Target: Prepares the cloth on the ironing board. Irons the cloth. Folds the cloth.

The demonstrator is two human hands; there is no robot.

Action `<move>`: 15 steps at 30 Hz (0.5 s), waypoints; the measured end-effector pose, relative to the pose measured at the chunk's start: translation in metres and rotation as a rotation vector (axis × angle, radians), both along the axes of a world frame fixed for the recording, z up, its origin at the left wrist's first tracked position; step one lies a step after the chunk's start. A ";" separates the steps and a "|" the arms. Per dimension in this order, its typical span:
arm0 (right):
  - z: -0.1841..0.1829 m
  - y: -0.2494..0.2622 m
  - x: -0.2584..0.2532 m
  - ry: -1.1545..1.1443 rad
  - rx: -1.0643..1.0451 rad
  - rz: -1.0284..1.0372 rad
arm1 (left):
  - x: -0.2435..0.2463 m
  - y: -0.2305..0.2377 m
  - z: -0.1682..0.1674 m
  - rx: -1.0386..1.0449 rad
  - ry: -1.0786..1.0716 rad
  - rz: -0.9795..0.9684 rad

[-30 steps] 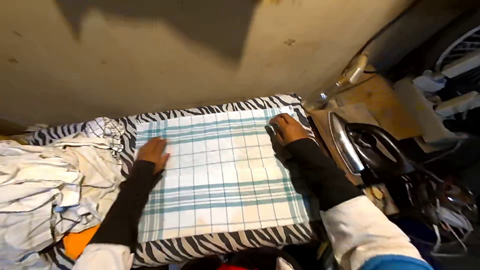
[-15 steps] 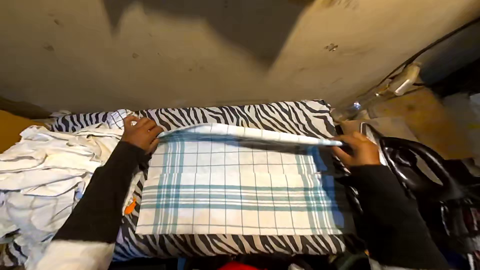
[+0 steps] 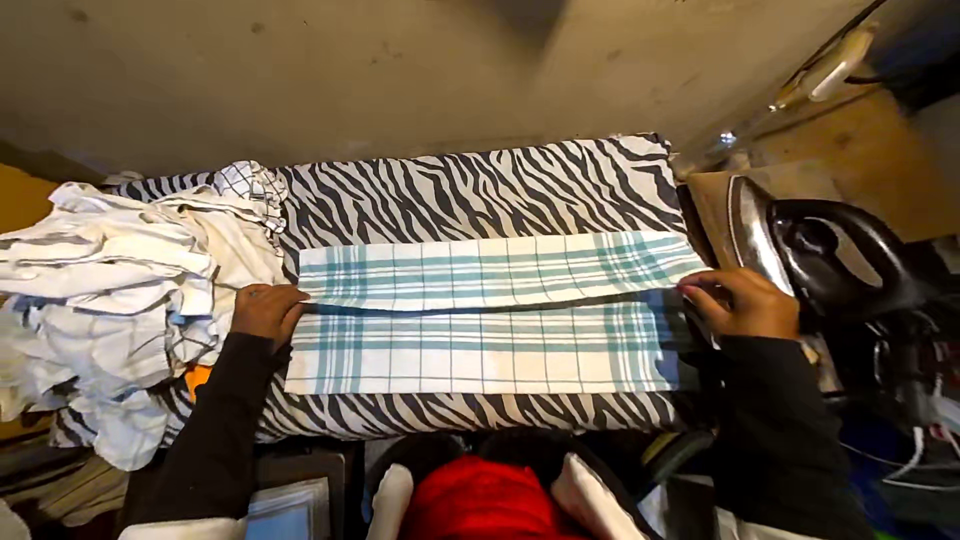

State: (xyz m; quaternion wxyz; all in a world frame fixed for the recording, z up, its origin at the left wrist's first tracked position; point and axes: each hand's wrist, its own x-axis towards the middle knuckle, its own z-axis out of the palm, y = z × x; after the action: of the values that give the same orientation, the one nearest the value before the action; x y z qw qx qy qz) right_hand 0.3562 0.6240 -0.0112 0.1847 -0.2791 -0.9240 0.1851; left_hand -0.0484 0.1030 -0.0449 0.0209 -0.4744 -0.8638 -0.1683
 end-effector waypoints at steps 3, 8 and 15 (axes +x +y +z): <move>0.028 0.001 0.000 0.078 -0.007 -0.068 | -0.004 0.006 0.030 0.094 -0.038 0.106; 0.064 -0.020 -0.006 0.057 -0.055 -0.146 | -0.014 0.004 0.056 0.178 -0.007 0.105; -0.004 -0.046 0.032 -0.036 -0.239 -0.280 | 0.021 -0.032 -0.013 0.109 -0.107 0.031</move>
State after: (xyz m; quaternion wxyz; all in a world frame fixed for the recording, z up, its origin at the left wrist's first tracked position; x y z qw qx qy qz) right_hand 0.3881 0.5778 -0.0155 0.1579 -0.4282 -0.8506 0.2610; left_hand -0.0279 0.0708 -0.0579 0.0030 -0.4496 -0.8604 -0.2399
